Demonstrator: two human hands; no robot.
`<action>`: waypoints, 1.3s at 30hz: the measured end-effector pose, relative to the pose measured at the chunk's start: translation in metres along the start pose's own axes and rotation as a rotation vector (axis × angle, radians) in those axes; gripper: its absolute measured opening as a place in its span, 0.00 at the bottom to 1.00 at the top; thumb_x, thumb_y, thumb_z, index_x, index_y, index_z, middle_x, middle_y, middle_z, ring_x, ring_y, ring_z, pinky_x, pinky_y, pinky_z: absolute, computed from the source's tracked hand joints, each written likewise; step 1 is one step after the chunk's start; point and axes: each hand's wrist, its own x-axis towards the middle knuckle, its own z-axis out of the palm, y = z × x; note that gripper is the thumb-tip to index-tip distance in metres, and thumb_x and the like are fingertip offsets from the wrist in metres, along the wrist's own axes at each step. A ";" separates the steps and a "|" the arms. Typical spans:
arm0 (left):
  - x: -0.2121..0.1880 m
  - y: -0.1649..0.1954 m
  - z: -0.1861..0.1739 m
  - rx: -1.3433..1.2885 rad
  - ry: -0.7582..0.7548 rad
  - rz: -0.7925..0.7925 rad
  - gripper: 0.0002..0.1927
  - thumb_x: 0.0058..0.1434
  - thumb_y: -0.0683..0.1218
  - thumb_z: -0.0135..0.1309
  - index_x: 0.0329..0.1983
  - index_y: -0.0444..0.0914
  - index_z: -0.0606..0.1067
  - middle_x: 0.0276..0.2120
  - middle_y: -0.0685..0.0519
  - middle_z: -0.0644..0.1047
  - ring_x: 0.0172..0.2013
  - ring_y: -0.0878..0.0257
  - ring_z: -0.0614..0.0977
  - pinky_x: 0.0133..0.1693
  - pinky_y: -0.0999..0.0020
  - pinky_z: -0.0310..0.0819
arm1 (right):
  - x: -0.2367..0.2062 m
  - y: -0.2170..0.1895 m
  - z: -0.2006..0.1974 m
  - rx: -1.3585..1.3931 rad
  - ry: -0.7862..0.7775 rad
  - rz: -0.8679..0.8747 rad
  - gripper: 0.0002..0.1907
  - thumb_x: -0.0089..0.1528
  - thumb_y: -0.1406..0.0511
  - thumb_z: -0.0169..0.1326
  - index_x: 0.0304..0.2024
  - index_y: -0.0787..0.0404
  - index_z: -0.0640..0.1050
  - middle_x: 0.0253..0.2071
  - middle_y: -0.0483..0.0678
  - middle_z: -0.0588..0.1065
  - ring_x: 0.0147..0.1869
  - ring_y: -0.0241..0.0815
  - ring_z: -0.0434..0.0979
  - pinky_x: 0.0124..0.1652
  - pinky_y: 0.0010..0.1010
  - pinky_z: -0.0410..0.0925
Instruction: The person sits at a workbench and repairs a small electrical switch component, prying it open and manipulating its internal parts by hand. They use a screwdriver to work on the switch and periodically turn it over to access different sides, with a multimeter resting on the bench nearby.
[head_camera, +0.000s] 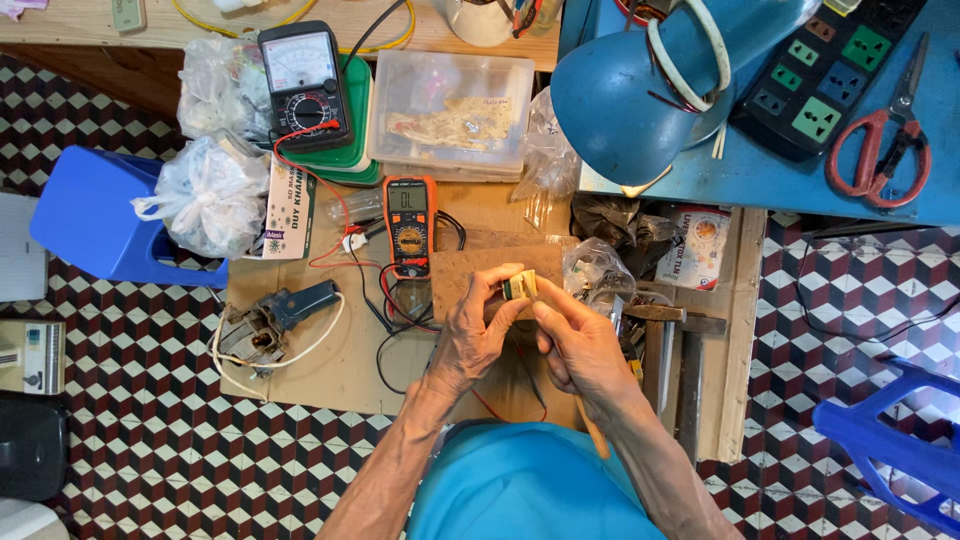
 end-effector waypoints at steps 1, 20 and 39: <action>0.000 -0.003 -0.002 0.022 -0.007 0.021 0.19 0.69 0.40 0.56 0.61 0.37 0.68 0.51 0.45 0.80 0.52 0.58 0.84 0.51 0.65 0.82 | 0.002 0.000 0.000 -0.030 -0.002 -0.014 0.28 0.66 0.59 0.50 0.70 0.51 0.69 0.23 0.41 0.67 0.13 0.29 0.57 0.13 0.23 0.50; 0.002 -0.032 -0.010 0.115 -0.058 -0.088 0.17 0.68 0.45 0.56 0.57 0.37 0.68 0.41 0.44 0.81 0.42 0.57 0.85 0.43 0.64 0.79 | 0.033 0.020 -0.005 -0.308 -0.005 -0.047 0.25 0.68 0.60 0.46 0.69 0.49 0.70 0.21 0.40 0.67 0.16 0.31 0.58 0.16 0.23 0.53; -0.008 -0.059 0.008 -0.161 0.051 -0.179 0.17 0.68 0.44 0.56 0.57 0.35 0.69 0.46 0.48 0.79 0.45 0.64 0.82 0.45 0.69 0.80 | 0.028 0.025 0.009 -0.201 0.047 -0.027 0.29 0.66 0.59 0.49 0.71 0.50 0.67 0.23 0.42 0.69 0.15 0.31 0.59 0.15 0.25 0.52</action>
